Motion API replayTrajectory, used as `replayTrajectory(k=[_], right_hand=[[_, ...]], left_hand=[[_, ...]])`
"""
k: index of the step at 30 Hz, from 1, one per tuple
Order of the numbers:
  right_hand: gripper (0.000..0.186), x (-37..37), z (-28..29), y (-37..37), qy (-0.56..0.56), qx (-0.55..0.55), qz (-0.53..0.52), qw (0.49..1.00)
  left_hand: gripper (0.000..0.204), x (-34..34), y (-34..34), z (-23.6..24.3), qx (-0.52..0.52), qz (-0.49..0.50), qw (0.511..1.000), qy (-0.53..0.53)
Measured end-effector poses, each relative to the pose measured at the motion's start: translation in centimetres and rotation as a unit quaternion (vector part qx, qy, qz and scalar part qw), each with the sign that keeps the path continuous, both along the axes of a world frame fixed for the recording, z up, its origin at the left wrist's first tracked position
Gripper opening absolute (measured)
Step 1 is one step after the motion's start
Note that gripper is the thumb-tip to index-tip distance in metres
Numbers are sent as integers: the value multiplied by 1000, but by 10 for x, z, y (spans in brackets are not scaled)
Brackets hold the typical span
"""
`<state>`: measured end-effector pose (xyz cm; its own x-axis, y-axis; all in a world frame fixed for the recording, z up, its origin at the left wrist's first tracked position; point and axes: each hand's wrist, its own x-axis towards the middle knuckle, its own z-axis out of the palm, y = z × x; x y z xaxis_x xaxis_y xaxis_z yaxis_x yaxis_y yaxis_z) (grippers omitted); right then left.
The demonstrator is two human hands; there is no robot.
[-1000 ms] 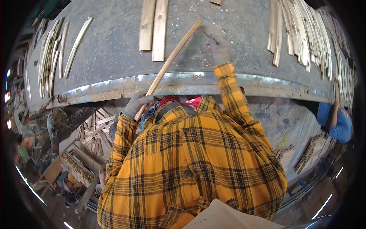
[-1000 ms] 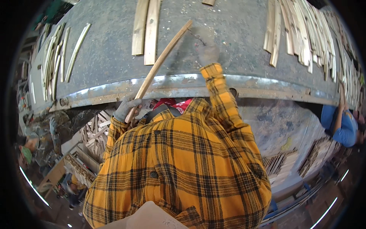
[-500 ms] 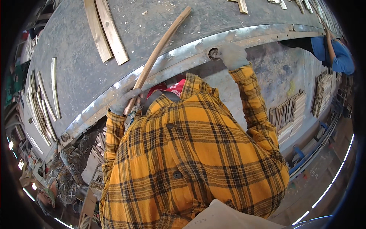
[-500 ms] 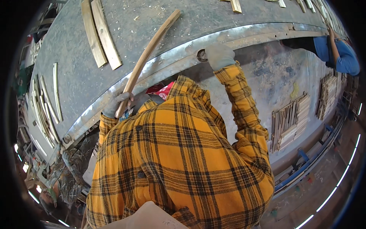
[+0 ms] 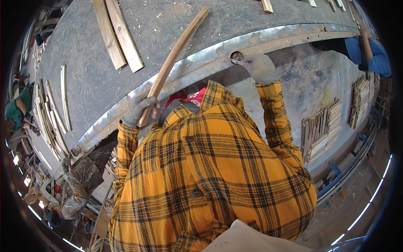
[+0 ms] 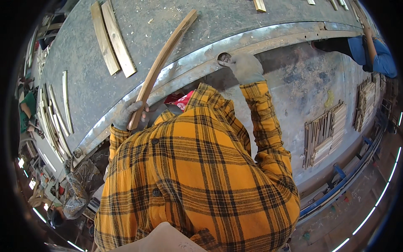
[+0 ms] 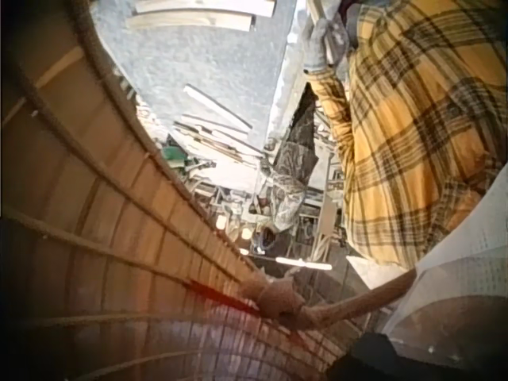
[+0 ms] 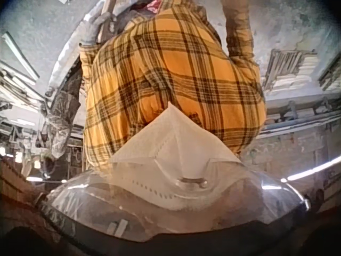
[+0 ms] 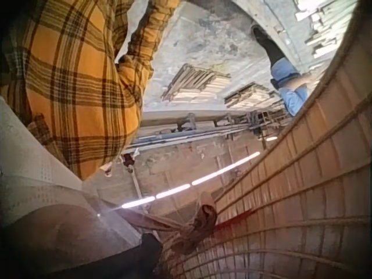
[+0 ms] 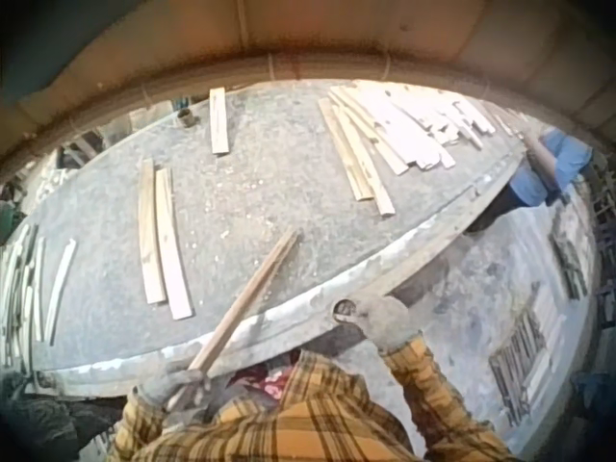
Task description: The person uses a chisel to carve and shape small wooden planks on a large metal table. They repeatedly pick up planks, scrape the surface with the tool, and place them back down. Other workers are visible in the background performing similar tasks.
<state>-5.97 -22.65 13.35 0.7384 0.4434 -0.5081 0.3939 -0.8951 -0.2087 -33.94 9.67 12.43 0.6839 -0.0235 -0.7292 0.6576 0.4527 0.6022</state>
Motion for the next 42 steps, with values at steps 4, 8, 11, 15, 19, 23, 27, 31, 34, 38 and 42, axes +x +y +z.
replayTrajectory(k=[4, 8, 11, 15, 19, 23, 27, 31, 34, 38, 42], right_hand=[[16, 10, -1, -8, 157, 40, -132, 978], [17, 12, 18, 0, 256, 250, -207, 911], [17, 9, 9, 36, 213, 383, -233, 868], [17, 6, -47, 107, 34, 415, -185, 890], [18, 12, -85, 130, -135, 349, -71, 924], [20, 14, -88, 132, -159, 309, -64, 936], [26, 16, -79, 131, -238, 247, -1, 940], [31, 18, -81, 129, -284, 224, 49, 931], [32, 12, -73, 127, -282, 217, 69, 932], [32, 15, -73, 120, -274, 293, 66, 914], [29, 18, -71, 125, -260, 228, 41, 937]], left_hand=[[40, 2, 0, 6, -15, 5, 1000, 14], [39, -11, 9, -4, -18, -16, 1000, 8], [40, -15, 9, 13, -37, 8, 999, 12], [36, -34, 21, 10, -37, 16, 999, 26], [35, -40, 14, 9, 19, 9, 999, 30], [36, -36, 9, 15, 21, 11, 999, 37], [36, -35, 9, 18, 33, 4, 998, 45], [36, -34, 9, 17, 29, 3, 999, 33], [36, -34, 10, 17, 34, 4, 999, 31], [36, -33, 8, 18, 37, 2, 999, 32], [37, -31, 5, 17, 38, 1, 999, 33]])
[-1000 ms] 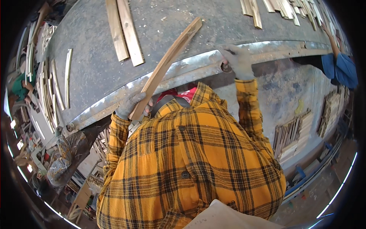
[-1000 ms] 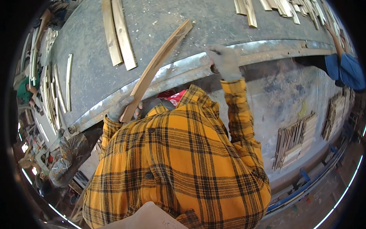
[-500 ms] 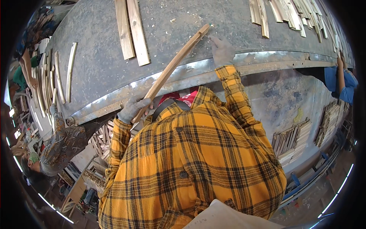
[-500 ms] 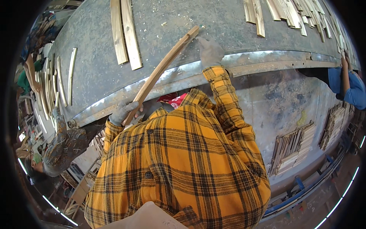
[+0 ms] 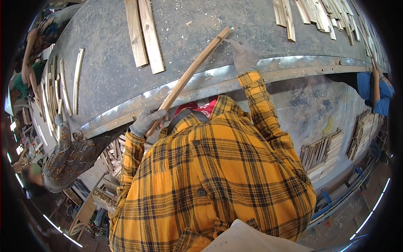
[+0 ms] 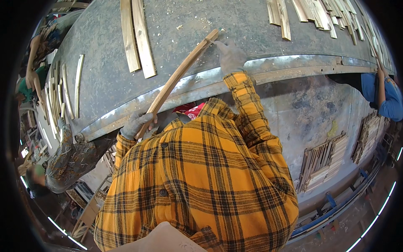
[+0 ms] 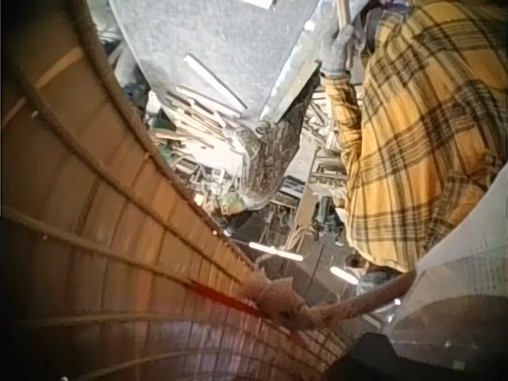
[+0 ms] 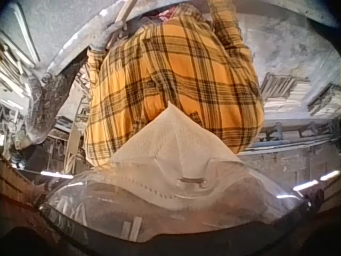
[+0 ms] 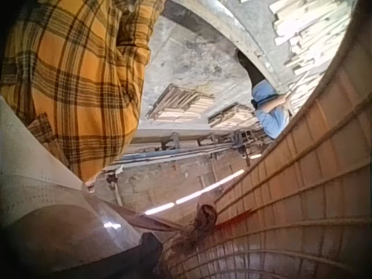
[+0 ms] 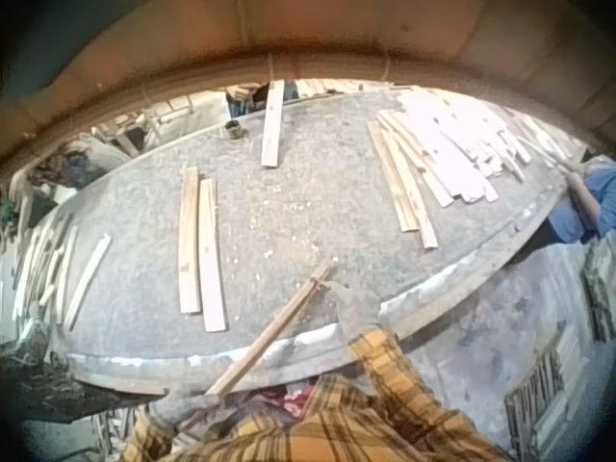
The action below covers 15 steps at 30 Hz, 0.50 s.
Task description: The person uses a chisel to carve and shape small wooden planks on a large metal table. They repeatedly pick up planks, scrape the surface with the tool, and place them back down. Other workers are visible in the background performing similar tasks.
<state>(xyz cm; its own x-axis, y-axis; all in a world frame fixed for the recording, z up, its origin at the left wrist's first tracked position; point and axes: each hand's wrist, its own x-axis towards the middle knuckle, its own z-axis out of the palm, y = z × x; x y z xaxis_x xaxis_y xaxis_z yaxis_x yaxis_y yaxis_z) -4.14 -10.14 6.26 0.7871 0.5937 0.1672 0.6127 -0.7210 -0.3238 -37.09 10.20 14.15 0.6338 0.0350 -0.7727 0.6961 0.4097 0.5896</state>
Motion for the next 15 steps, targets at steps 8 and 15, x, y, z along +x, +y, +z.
replayTrajectory(k=[8, 15], right_hand=[[21, -14, 12, 15, 365, 279, -196, 866], [25, -28, -52, 31, 173, 233, -91, 953]], left_hand=[[49, -13, -6, -8, -267, 137, 954, -20], [55, -14, -18, -1, -397, 226, 889, -31]])
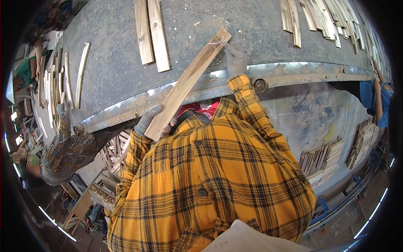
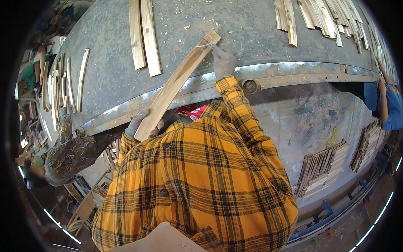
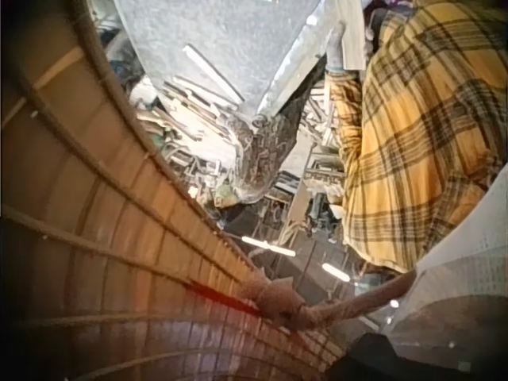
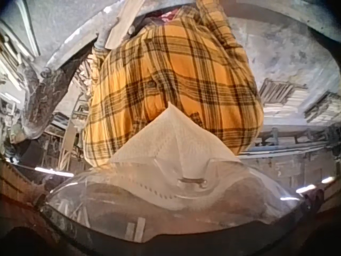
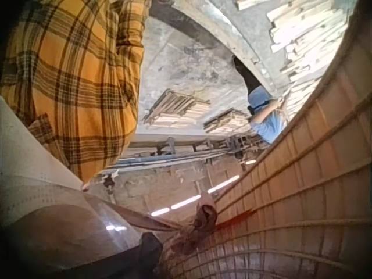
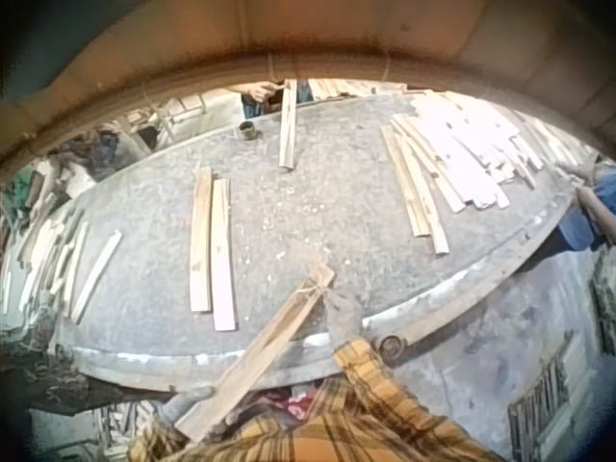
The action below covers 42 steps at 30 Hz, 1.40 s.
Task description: The person uses a chisel to carve and shape small wooden planks on a large metal table. They repeatedly pick up planks, scrape the surface with the tool, and place them back down. Other workers are visible in the background performing similar tasks.
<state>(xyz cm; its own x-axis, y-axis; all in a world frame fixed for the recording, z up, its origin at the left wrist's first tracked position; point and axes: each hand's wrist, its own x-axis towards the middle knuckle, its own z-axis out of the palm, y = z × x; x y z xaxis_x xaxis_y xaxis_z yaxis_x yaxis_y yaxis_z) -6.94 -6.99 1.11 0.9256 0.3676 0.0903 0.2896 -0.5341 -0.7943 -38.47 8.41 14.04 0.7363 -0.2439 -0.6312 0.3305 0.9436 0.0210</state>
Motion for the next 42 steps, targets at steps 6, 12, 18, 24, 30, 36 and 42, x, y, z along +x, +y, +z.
replayTrajectory(k=[6, 12, 18, 24, 30, 36, 42], right_hand=[[28, -3, 1, 1, -68, -96, 40, 992], [28, -4, 8, -11, -86, -154, 64, 982], [30, 3, 18, 2, -79, -157, 45, 983], [31, 4, 23, -9, -78, -142, 83, 983], [35, 17, 32, -10, -160, -203, 120, 959], [38, 12, 17, -17, -124, -109, 76, 983], [31, -1, 8, -3, -109, -173, 82, 975]], left_hand=[[55, 4, 1, -2, -3, -3, 1000, 0], [55, 1, -1, -3, 4, 1, 1000, -3], [54, 2, -2, 2, 31, -8, 999, 3], [56, 10, 0, 5, 71, -24, 997, 16], [56, 7, 3, 1, 115, -57, 992, 0], [56, 12, 3, 3, 66, -35, 997, 5], [57, 5, 2, -4, 0, -8, 1000, -8]])
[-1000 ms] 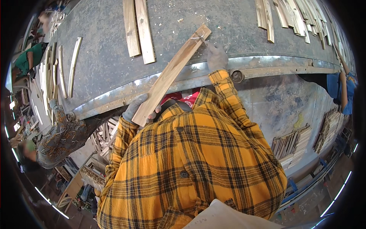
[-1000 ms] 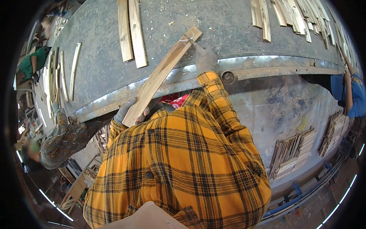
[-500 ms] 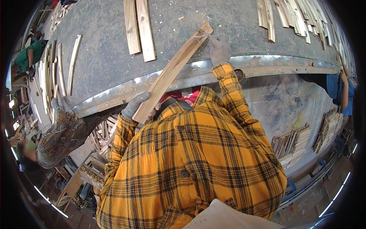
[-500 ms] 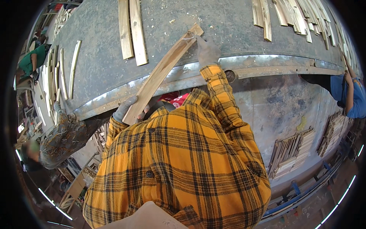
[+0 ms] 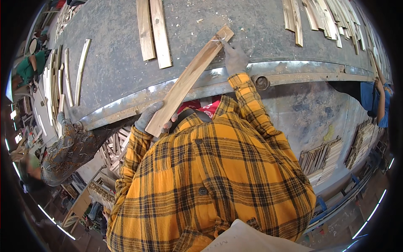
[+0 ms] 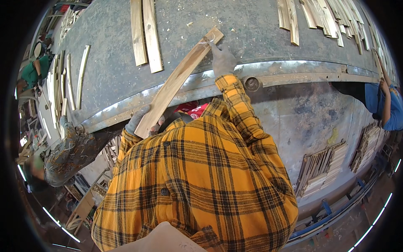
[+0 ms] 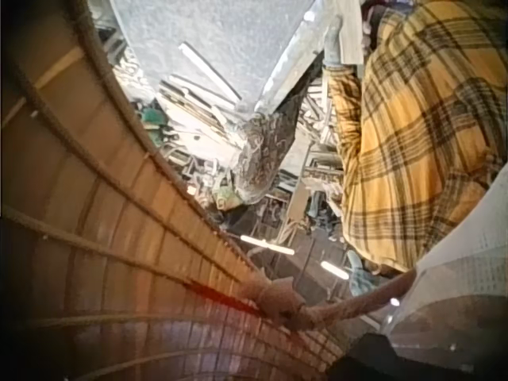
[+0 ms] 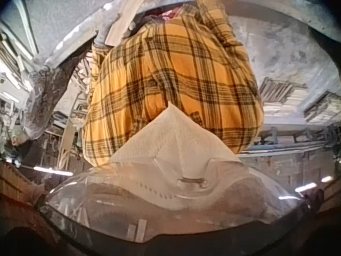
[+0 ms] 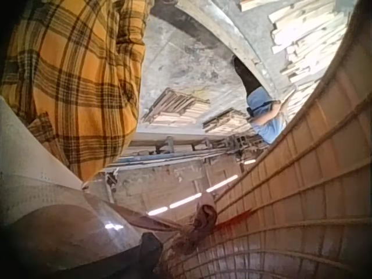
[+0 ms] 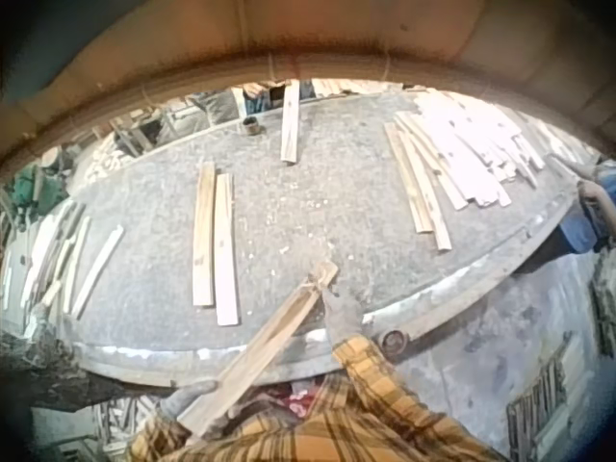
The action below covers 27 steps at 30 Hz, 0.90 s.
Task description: The person uses a chisel to carve and shape small wooden planks on a large metal table. They repeatedly pick up planks, scrape the surface with the tool, and place them back down. Other workers are visible in the background performing similar tasks.
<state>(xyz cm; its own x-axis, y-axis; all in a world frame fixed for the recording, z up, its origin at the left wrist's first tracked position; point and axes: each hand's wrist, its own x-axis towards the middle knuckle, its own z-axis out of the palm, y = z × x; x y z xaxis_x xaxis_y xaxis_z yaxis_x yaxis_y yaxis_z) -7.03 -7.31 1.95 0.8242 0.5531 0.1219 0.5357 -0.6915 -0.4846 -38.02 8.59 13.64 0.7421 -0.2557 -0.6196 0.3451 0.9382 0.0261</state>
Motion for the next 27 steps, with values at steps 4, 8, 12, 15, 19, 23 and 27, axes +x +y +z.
replayTrajectory(k=[4, 8, 12, 15, 19, 23, 27], right_hand=[[29, 0, 1, -2, 16, 35, -4, 999], [28, 23, 21, 1, -48, -23, -5, 999], [28, 32, 40, -6, -73, -111, 42, 990], [27, 29, 47, -13, -43, -81, 82, 992], [26, 28, 46, -14, -1, -58, 29, 998], [30, 32, 51, -3, -30, -116, 30, 992], [32, 24, 54, -8, -82, -125, 73, 986]], left_hand=[[56, 1, -1, 2, 36, -7, 999, 6], [55, -6, 3, -10, 129, -48, 990, 0], [57, -6, 7, -12, 183, -89, 979, 3], [56, -6, 8, -12, 173, -82, 981, -5], [52, -8, 7, -11, 180, -81, 980, 2], [47, -11, 11, -18, 256, -133, 957, 5], [45, -5, 10, -14, 311, -153, 938, 4]])
